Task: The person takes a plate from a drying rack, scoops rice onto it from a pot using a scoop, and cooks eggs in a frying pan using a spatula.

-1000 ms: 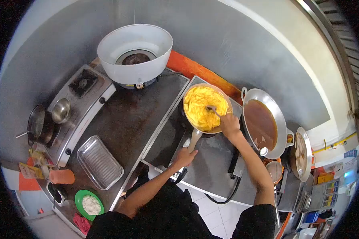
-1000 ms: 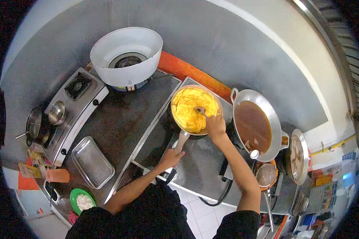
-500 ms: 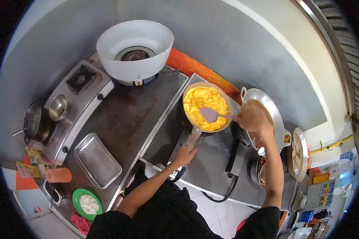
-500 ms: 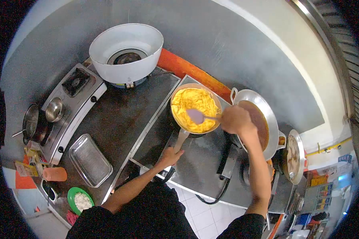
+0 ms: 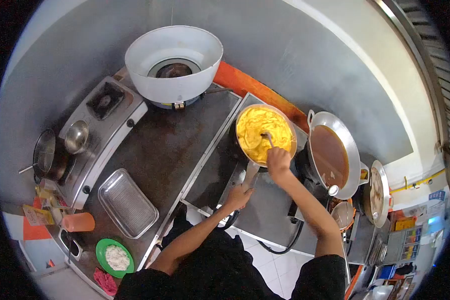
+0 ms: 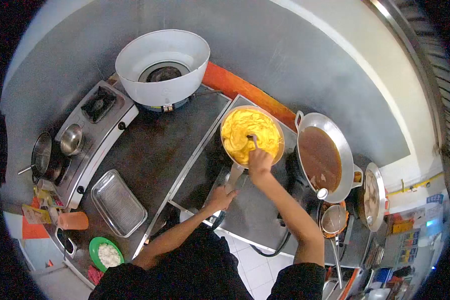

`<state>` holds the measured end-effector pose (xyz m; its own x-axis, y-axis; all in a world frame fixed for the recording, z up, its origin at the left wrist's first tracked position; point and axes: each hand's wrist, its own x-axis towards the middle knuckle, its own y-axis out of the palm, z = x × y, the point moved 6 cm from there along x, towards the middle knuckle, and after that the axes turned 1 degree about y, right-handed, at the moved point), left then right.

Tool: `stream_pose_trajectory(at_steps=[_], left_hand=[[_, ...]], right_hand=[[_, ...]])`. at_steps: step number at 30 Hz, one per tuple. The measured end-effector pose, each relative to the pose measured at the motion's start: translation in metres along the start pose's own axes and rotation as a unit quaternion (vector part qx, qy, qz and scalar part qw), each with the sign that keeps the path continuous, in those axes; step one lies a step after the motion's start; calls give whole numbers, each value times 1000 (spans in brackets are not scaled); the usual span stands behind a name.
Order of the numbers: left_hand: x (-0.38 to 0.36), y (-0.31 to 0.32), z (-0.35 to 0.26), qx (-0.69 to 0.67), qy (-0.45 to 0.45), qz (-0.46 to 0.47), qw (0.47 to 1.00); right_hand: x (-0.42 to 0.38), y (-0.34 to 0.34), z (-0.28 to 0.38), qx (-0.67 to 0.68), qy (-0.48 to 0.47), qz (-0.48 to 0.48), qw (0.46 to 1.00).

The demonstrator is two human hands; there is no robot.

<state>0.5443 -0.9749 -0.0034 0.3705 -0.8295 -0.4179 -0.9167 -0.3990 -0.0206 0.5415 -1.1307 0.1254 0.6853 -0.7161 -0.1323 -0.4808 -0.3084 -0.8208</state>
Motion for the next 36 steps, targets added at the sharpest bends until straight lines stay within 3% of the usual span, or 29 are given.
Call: stream_pose_trajectory(at_steps=[3, 7, 11, 13, 16, 19, 22, 27, 31, 34, 36], left_hand=[[8, 5, 14, -7, -14, 29, 999], [4, 2, 5, -5, 5, 21, 1000], [-3, -2, -6, -2, 1, 26, 1000], [-3, -2, -7, -8, 4, 30, 999], [2, 2, 3, -13, 4, 32, 999], [2, 1, -2, -9, 4, 26, 1000], [-4, 1, -2, 15, 1, 15, 1000], [2, 1, 4, 0, 5, 5, 1000], [5, 4, 9, 32, -3, 7, 999], [9, 5, 12, 30, -12, 11, 999], [5, 2, 6, 32, -3, 1, 999]], right_hand=[[10, -9, -49, -31, 26, -65, 997], [12, -24, -129, 187, 119, 14, 975], [-22, -57, -170, 229, 42, 35, 972], [-45, -66, -183, 182, 40, 9, 983], [-76, -85, -164, 151, -15, 44, 987], [-77, -46, -138, 136, -66, 36, 988], [-48, 9, -112, 142, -64, -39, 987], [-20, 1, -79, 159, -25, -88, 983], [3, 3, -90, 172, -23, -163, 971], [-17, -22, -105, 184, -80, -154, 968], [-40, -42, -124, 174, -46, -110, 978]])
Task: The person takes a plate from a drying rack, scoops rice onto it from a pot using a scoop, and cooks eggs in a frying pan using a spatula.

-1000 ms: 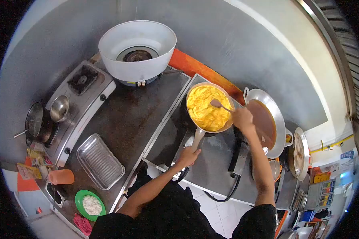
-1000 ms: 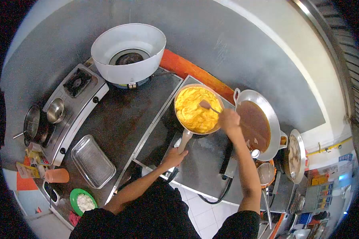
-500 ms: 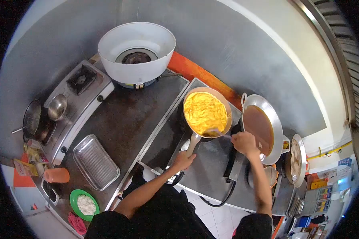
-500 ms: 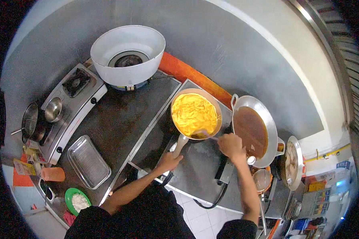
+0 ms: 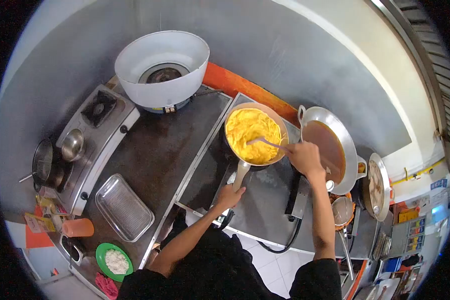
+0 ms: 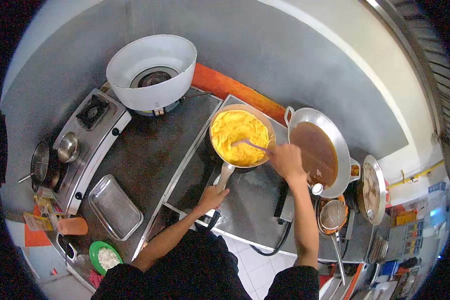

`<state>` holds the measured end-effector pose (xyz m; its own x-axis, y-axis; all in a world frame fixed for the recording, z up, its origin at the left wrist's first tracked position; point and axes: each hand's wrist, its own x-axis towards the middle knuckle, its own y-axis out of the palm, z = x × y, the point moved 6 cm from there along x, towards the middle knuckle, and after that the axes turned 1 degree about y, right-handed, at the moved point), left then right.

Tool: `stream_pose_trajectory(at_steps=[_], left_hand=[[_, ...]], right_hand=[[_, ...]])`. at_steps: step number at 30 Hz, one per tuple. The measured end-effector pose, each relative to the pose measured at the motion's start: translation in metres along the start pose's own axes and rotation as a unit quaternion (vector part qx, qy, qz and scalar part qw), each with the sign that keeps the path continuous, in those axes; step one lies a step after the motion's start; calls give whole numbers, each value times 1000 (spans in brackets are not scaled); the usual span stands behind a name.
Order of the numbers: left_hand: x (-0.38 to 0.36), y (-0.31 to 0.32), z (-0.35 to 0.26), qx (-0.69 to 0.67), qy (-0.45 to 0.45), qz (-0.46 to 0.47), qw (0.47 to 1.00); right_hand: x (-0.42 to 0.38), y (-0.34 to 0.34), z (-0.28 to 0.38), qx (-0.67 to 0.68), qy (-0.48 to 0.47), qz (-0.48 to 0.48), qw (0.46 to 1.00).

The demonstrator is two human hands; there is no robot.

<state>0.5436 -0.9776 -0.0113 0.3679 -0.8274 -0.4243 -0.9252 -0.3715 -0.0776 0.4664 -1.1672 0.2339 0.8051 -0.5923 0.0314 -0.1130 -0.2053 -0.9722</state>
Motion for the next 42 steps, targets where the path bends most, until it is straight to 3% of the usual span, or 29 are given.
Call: stream_pose_trajectory(at_steps=[4, 7, 11, 12, 14, 17, 24, 27, 29, 30, 36, 38, 40, 42], left_hand=[[-4, -1, -4, -32, 16, -5, 999], [-3, -2, -4, 4, 20, 5, 1000], [-5, -4, -9, 9, 16, -2, 1000], [-5, -4, -9, 8, 13, -4, 1000], [-3, -1, -3, 8, 9, -3, 1000], [3, 2, 3, 15, 13, -3, 1000], [-2, 0, -2, 26, 9, -6, 1000], [1, 0, 1, 33, 10, -2, 999], [3, -1, 2, 36, 9, -5, 999], [2, -1, 1, 35, 8, -5, 999], [-4, -2, -5, 27, 5, 5, 1000], [-2, 0, -3, 21, 7, 7, 1000], [-1, 2, -1, 19, 13, 7, 1000], [2, 4, 6, -27, -4, 38, 999]], right_hand=[[-34, -44, -8, 21, 45, 12, 999], [-35, -13, -33, 25, 119, -54, 991], [-17, 53, -52, 14, 216, -50, 975], [-8, 89, -61, 31, 211, -12, 977], [1, 114, -47, 128, 160, -25, 978], [4, 116, -12, 214, 114, 0, 970], [-47, 65, 45, 121, 58, 13, 991], [-63, 24, 28, 78, 58, -4, 995], [-68, -10, 14, 73, 69, -76, 992], [-66, -11, 2, 81, 117, -74, 987], [0, 69, -70, 32, 160, -85, 983], [30, 93, -78, 54, 142, -63, 986], [55, 118, -80, 168, 89, -37, 981], [68, 110, -64, 197, 29, -8, 980]])
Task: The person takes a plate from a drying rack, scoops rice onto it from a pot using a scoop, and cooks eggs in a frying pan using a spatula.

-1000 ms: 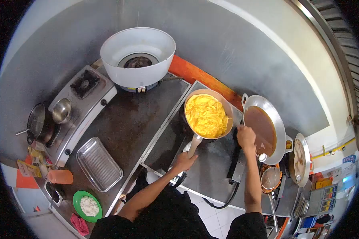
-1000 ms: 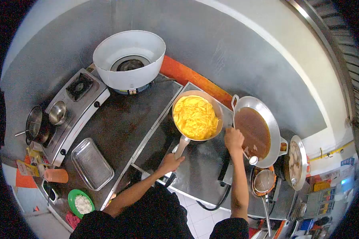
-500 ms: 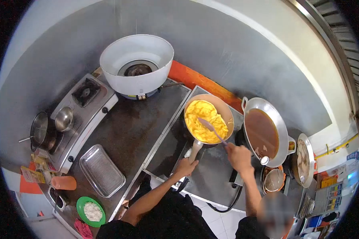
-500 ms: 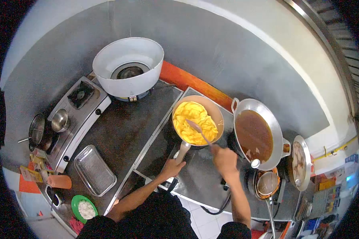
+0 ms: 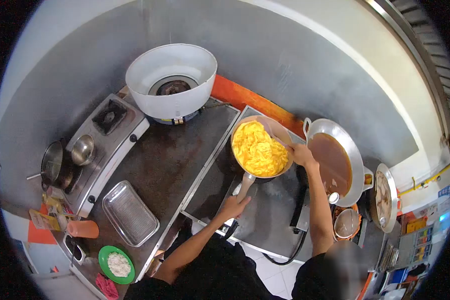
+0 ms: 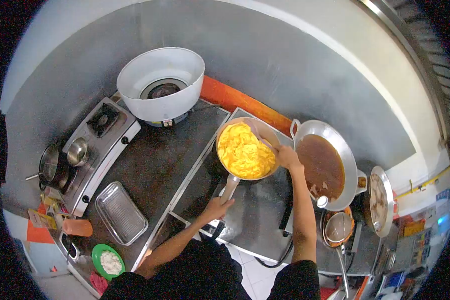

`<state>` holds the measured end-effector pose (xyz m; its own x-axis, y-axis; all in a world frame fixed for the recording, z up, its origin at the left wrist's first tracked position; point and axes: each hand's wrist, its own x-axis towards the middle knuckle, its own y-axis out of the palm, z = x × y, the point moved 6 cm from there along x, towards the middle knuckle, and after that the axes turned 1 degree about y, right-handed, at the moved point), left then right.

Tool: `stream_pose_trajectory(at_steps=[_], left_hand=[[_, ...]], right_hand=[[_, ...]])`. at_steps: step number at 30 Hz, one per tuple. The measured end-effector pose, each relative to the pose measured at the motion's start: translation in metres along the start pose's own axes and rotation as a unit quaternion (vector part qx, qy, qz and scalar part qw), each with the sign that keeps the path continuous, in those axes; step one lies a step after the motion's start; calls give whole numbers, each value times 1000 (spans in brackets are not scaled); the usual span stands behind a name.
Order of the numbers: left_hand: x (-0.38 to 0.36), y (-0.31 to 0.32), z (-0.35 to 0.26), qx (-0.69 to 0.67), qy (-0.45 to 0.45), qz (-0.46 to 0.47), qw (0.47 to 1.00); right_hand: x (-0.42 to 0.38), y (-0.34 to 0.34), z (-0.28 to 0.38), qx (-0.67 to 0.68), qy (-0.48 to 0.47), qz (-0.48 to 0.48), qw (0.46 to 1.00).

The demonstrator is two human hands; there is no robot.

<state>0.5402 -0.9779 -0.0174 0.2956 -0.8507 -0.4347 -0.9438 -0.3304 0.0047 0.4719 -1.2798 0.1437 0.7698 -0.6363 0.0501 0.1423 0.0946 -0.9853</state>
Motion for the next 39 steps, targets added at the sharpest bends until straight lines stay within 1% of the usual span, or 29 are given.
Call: stream_pose_trajectory(at_steps=[1, 4, 5, 6, 7, 8, 9, 10, 11, 12, 13, 14, 15, 16, 17, 19, 21, 23, 24, 25, 27, 29, 32, 33, 34, 35, 36, 37, 39], left_hand=[[1, 0, 4, -23, -9, 16, 1000], [3, -29, 59, 0, -125, -11, 992], [3, -41, 68, 157, -17, 13, 987], [-2, -49, 84, 305, 93, 36, 947], [-3, -60, 123, 419, 128, 11, 899], [-8, -63, 137, 444, 89, 29, 891], [-21, -67, 131, 470, 52, 48, 880], [-35, -71, 133, 406, -56, 107, 906], [-51, -69, 127, 332, -163, 165, 914], [-49, -61, 142, 282, -212, 193, 916], [-42, -50, 164, 152, -226, 192, 943], [-35, -38, 191, 18, -238, 190, 952], [-37, -31, 192, -113, -247, 183, 945], [-37, -29, 192, -155, -245, 182, 940], [-38, -28, 193, -127, -235, 176, 948], [-36, -27, 193, -74, -210, 159, 962], [-36, -26, 186, 39, -147, 107, 983], [-40, -26, 175, 154, -83, 52, 983], [-40, -27, 173, 202, -102, 52, 973], [-39, -28, 171, 211, -113, 54, 969], [-41, -28, 172, 232, -136, 64, 961], [-43, -29, 153, 323, -103, 63, 939], [-47, -24, 142, 324, -76, 60, 941], [-46, -27, 141, 328, -68, 59, 940], [-44, -27, 143, 384, -35, 37, 922], [-44, -28, 143, 383, -45, 40, 922], [-46, -28, 141, 378, -55, 42, 923], [-46, -29, 141, 372, -64, 42, 925], [-40, -28, 155, 392, -51, 33, 918]], right_hand=[[0, 0, 13, 15, -25, 20, 999], [-26, -22, 54, -72, -60, 57, 994], [-39, -33, 64, -107, -65, 69, 990], [-53, -45, 74, -143, -73, 83, 984], [-64, -54, 83, -178, -83, 94, 976], [-76, -59, 89, -194, -89, 94, 972], [-91, -62, 96, -209, -96, 92, 969], [-101, -60, 102, -224, -104, 90, 965], [-107, -51, 108, -231, -110, 69, 964], [-110, -33, 111, -239, -116, 49, 963], [-111, -15, 109, -249, -122, 31, 960], [-102, 10, 98, -264, -126, 38, 955], [-95, -1, 93, -261, -95, 24, 960], [-87, -15, 88, -255, -62, 8, 965], [-83, -30, 86, -246, -29, -11, 969], [-92, -86, 79, -152, -7, -61, 986], [-107, -126, 74, -161, 33, -53, 985], [-118, -131, 60, -184, 59, -7, 981], [-120, -129, 56, -195, 72, 14, 978], [-117, -120, 57, -202, 55, 19, 978], [-110, -77, 49, -215, 27, 32, 976], [-91, -30, 30, -224, 65, -38, 972], [-73, -2, 22, -219, 76, -96, 968], [-79, -17, 34, -209, 83, -81, 971], [-85, -41, 44, -199, 87, -68, 974], [-91, -69, 60, -190, 88, -52, 977], [-99, -88, 75, -208, 80, -4, 975], [-108, -97, 82, -202, 82, 28, 976], [-126, -99, 90, -192, 84, 93, 973]])
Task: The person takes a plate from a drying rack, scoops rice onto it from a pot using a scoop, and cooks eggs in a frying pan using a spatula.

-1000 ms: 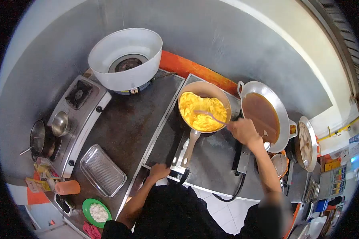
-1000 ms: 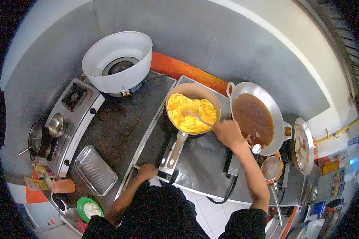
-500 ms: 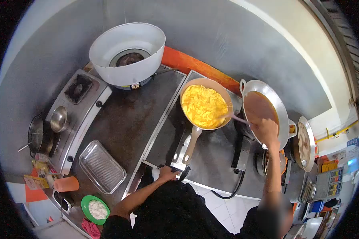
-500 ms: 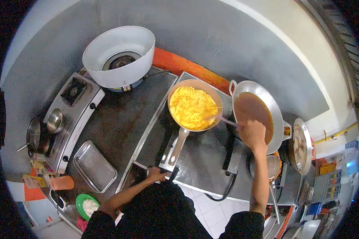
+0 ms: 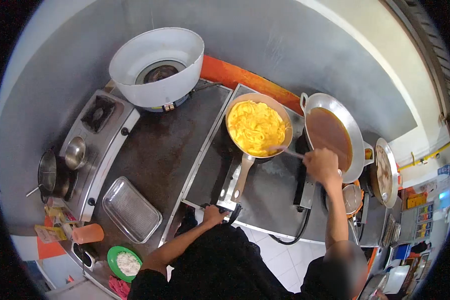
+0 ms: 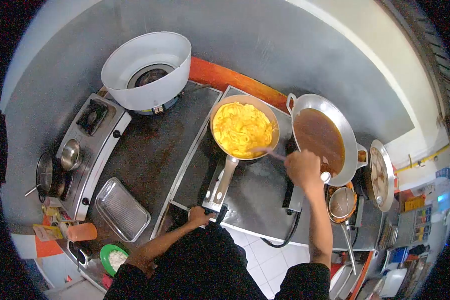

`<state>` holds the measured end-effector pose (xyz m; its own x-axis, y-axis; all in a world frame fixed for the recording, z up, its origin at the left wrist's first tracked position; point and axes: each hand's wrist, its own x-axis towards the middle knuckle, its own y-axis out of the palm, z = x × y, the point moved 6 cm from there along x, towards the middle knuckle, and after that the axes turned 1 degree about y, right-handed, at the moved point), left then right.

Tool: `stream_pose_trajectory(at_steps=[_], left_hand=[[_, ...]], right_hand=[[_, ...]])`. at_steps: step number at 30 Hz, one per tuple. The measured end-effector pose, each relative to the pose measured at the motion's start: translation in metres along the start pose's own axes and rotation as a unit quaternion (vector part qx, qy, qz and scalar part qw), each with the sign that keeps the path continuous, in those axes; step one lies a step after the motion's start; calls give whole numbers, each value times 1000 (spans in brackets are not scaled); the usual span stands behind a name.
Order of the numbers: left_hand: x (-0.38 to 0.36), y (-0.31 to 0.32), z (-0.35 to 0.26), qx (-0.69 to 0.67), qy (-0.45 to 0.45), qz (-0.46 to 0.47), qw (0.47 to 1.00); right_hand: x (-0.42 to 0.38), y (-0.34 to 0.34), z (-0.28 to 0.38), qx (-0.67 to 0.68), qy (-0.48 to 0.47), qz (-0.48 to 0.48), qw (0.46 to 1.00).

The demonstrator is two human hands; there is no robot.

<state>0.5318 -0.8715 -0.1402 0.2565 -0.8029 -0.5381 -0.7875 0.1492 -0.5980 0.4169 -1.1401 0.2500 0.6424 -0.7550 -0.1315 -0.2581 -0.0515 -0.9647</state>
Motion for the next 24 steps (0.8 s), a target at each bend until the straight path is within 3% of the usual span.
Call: stream_pose_trajectory(at_steps=[2, 3, 5, 6, 8, 12, 13, 16, 17, 19, 20, 22, 23, 24], left_hand=[[4, 5, 4, 14, 0, -11, 1000], [3, 3, 1, 2, 3, -2, 1000], [-4, -7, -6, -16, 10, 23, 1000], [-2, -8, -8, 0, 15, 16, 1000], [-2, -12, -7, 37, 20, 2, 999], [-6, -26, -4, 26, 16, 110, 993], [-11, -30, -4, 8, -11, 185, 983], [-18, -83, -31, -100, -45, 155, 982], [-8, -86, -32, -203, -31, 88, 975], [-11, -111, -63, -361, -10, 43, 931], [-12, -122, -78, -436, 1, 20, 900], [-2, -114, -91, -409, 33, 67, 909], [2, -111, -98, -400, 50, 86, 911], [3, -108, -104, -414, 48, 98, 904]], right_hand=[[1, 29, 32, -116, -13, 6, 993], [5, 38, 51, -95, 15, 7, 995], [33, 77, 50, -68, 27, -78, 994], [45, 70, 45, -54, 44, -116, 991], [47, 54, 33, -25, 45, -90, 995], [-1, 5, 54, -43, -45, -45, 997], [-8, 3, 65, -48, -56, -29, 997], [-7, 21, 112, -71, -59, 10, 996], [7, 50, 120, -89, -44, 14, 995], [34, 74, 120, -127, -51, -132, 982], [45, 64, 112, -117, -40, -124, 985], [63, 48, 80, -46, 0, -49, 998], [62, 31, 70, -29, 14, -65, 997], [62, 23, 68, -35, -46, -22, 998]])
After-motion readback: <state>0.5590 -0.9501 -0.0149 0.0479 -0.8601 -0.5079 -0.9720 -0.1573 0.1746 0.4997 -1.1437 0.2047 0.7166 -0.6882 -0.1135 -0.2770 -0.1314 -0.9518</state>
